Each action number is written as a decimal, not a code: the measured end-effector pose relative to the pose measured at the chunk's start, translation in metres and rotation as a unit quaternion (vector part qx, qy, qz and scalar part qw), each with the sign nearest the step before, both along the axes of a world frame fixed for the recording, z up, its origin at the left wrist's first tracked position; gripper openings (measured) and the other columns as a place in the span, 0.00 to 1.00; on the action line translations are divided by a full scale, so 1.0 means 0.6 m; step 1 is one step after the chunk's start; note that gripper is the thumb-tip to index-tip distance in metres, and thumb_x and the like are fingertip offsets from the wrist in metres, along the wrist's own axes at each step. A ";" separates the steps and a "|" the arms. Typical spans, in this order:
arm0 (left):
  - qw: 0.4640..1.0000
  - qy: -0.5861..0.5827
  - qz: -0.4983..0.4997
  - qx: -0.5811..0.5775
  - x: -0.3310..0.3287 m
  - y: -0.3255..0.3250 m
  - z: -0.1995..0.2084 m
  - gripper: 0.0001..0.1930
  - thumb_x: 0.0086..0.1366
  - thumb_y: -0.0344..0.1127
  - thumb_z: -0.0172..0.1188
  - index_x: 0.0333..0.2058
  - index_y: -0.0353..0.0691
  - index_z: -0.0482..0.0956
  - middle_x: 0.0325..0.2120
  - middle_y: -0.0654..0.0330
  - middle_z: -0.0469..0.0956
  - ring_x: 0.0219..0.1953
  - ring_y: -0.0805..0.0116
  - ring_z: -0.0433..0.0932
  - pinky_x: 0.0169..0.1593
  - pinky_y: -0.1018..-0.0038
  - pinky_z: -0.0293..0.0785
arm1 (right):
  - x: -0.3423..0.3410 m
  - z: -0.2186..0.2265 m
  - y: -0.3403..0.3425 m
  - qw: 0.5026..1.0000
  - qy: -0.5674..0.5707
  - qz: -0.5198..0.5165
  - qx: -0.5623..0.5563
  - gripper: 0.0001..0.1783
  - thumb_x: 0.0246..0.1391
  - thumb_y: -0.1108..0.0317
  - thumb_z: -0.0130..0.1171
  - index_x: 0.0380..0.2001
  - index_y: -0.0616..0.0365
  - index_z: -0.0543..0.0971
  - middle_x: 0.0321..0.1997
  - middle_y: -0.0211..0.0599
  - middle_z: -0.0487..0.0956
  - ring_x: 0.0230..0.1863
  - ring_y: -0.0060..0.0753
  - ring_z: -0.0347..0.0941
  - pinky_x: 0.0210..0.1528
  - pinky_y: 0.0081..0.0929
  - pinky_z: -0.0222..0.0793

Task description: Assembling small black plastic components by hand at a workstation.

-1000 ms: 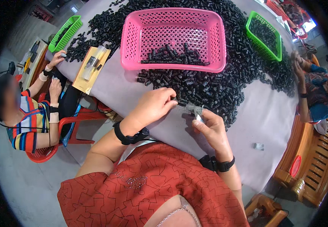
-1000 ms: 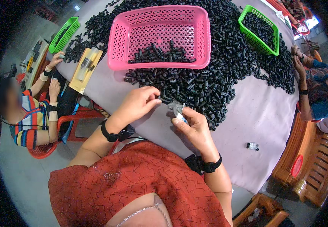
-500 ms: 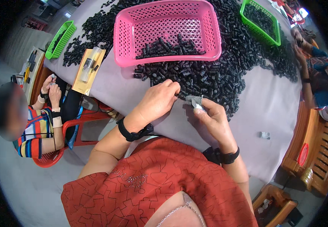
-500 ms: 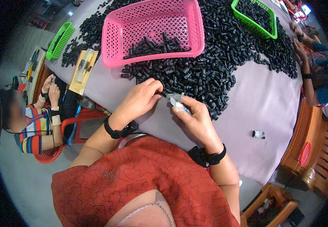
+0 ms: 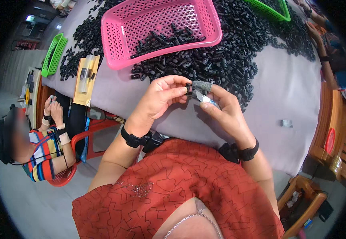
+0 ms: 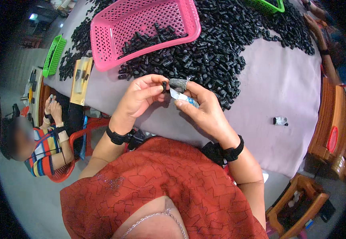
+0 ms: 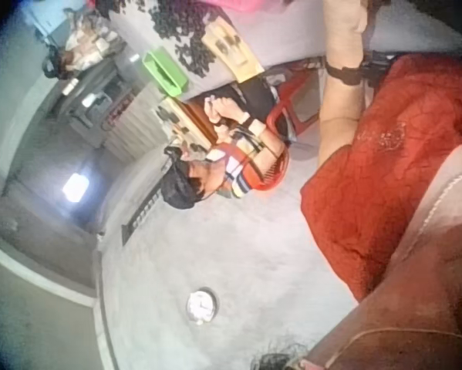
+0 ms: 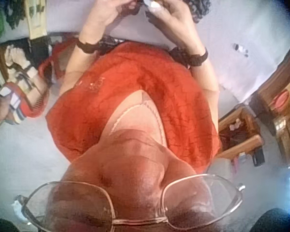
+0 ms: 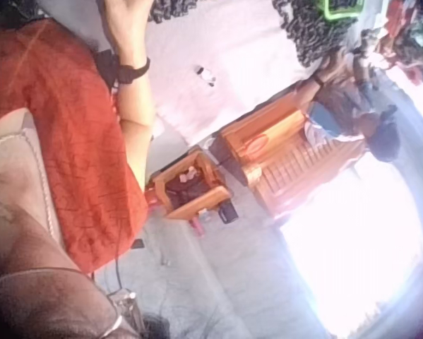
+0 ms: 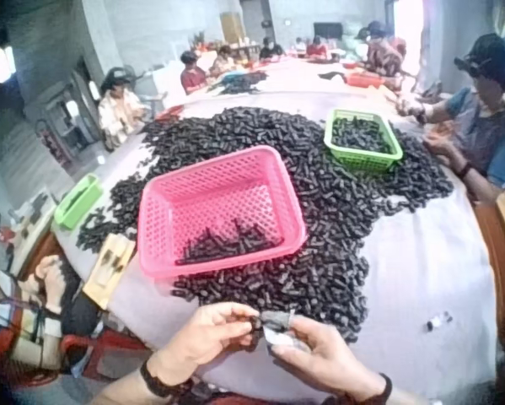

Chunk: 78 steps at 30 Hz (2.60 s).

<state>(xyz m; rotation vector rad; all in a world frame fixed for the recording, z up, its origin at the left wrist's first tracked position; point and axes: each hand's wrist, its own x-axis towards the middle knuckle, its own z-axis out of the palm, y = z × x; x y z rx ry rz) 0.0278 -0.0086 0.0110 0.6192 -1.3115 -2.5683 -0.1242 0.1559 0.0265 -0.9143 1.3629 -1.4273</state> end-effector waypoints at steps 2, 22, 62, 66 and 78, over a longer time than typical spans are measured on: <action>0.998 0.001 -0.004 0.063 -0.006 -0.002 -0.010 0.12 0.63 0.28 0.59 0.46 0.36 0.76 0.35 0.61 0.79 0.33 0.75 0.78 0.40 0.79 0.77 | -0.002 0.005 0.000 1.000 0.008 -0.003 -0.002 0.21 0.54 0.71 0.59 0.52 0.63 0.73 0.30 0.23 0.73 0.31 0.14 0.65 0.34 0.16 0.64; 0.969 0.045 -0.022 0.242 -0.018 0.023 -0.035 0.14 0.65 0.28 0.56 0.50 0.38 0.73 0.38 0.59 0.79 0.35 0.71 0.79 0.38 0.77 0.78 | 0.001 -0.001 0.002 0.999 -0.023 0.035 -0.026 0.25 0.57 0.68 0.58 0.57 0.64 0.69 0.38 0.26 0.76 0.38 0.15 0.69 0.42 0.18 0.68; 0.964 0.062 -0.069 0.248 -0.012 0.023 -0.033 0.20 0.64 0.29 0.58 0.54 0.36 0.69 0.37 0.60 0.77 0.31 0.75 0.75 0.38 0.78 0.75 | -0.005 -0.019 0.000 0.999 -0.017 0.021 -0.036 0.16 0.56 0.69 0.60 0.46 0.64 0.75 0.32 0.24 0.75 0.34 0.13 0.65 0.37 0.17 0.65; 0.968 0.059 -0.064 0.234 -0.017 0.025 -0.024 0.21 0.64 0.30 0.57 0.56 0.35 0.68 0.37 0.60 0.77 0.32 0.75 0.75 0.38 0.79 0.75 | -0.004 -0.019 0.002 0.999 -0.041 0.022 -0.023 0.17 0.56 0.68 0.59 0.47 0.64 0.75 0.32 0.23 0.74 0.32 0.12 0.65 0.35 0.16 0.65; 0.992 0.018 0.037 0.122 -0.003 -0.001 -0.001 0.15 0.66 0.31 0.55 0.50 0.33 0.73 0.38 0.58 0.77 0.31 0.74 0.76 0.35 0.79 0.78 | -0.007 0.000 0.000 0.995 -0.090 -0.018 0.031 0.16 0.58 0.69 0.57 0.48 0.63 0.75 0.32 0.20 0.74 0.29 0.10 0.63 0.30 0.13 0.61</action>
